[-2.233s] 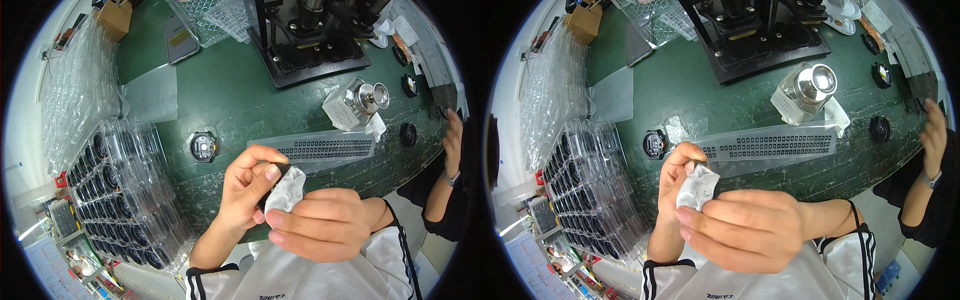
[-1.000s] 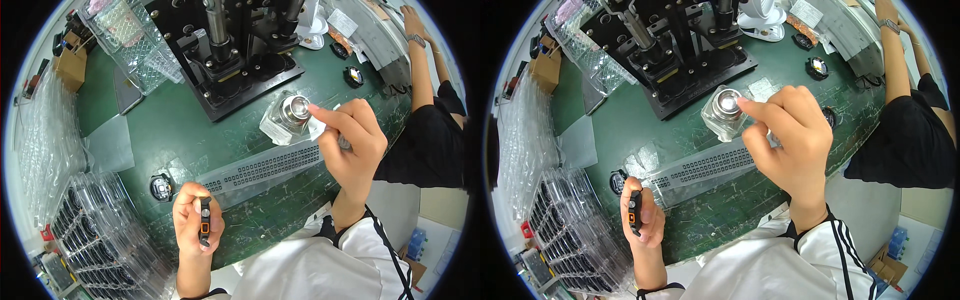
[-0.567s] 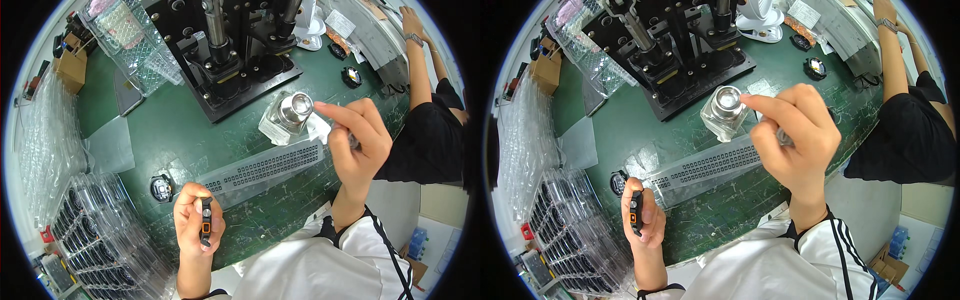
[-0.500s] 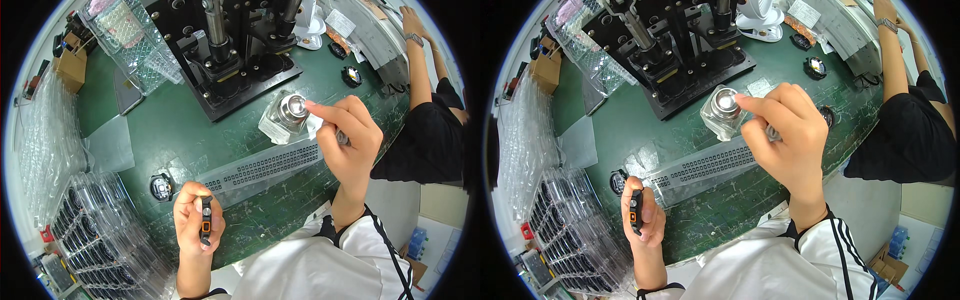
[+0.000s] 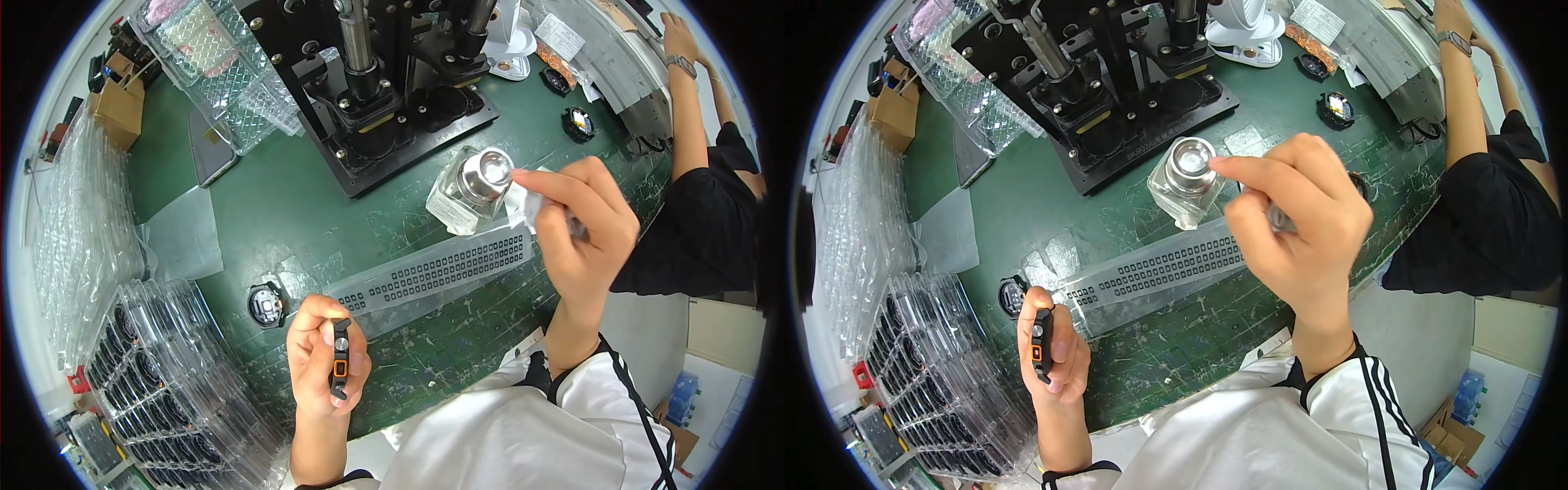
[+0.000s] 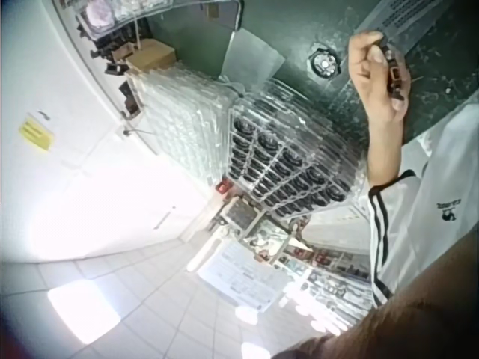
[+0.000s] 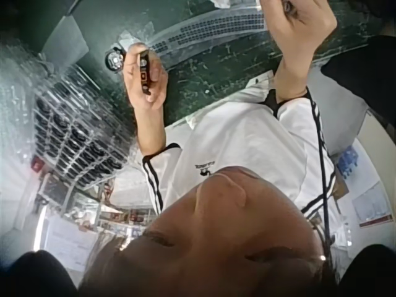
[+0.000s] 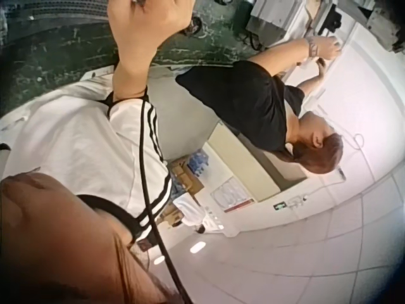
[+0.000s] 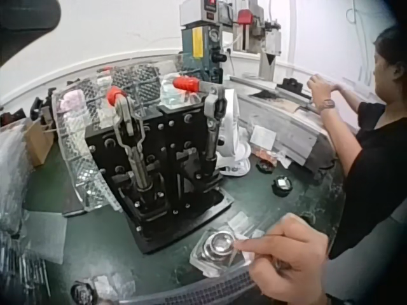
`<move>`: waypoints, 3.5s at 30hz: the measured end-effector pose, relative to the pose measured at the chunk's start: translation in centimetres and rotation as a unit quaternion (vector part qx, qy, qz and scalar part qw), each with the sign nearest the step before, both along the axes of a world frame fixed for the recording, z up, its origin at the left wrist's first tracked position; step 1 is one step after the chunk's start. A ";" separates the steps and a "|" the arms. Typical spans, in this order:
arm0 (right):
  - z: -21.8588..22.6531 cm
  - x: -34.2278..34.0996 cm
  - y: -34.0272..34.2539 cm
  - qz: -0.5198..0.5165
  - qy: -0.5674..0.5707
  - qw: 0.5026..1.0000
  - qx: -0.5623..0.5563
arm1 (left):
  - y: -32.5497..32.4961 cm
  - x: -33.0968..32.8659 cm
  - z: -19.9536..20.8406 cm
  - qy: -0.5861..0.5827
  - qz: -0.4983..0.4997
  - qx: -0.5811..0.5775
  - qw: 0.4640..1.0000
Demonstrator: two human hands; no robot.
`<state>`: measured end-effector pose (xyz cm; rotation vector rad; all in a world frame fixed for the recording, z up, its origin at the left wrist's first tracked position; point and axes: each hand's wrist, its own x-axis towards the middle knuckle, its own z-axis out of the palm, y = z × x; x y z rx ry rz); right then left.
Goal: Assembling and cleaning small electronic digit components at a factory workbench.
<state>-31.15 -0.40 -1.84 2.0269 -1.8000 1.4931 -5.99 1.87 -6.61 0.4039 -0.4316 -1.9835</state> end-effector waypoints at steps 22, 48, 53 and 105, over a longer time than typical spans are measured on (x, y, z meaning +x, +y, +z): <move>-0.3 0.0 -0.6 -0.008 0.027 1.000 -0.011 | 0.0 0.0 0.1 -0.011 -0.005 -0.002 1.000; -0.2 -0.5 -0.5 0.020 0.028 0.998 -0.060 | 0.1 -0.1 -0.1 0.011 0.006 0.007 1.000; 0.2 -0.5 -0.4 0.034 0.016 0.998 -0.053 | 0.0 -0.2 -0.2 0.013 0.005 0.017 1.000; 1.8 -1.2 -1.8 0.175 -0.237 0.951 0.093 | -0.1 0.0 0.2 -0.007 0.003 0.023 1.000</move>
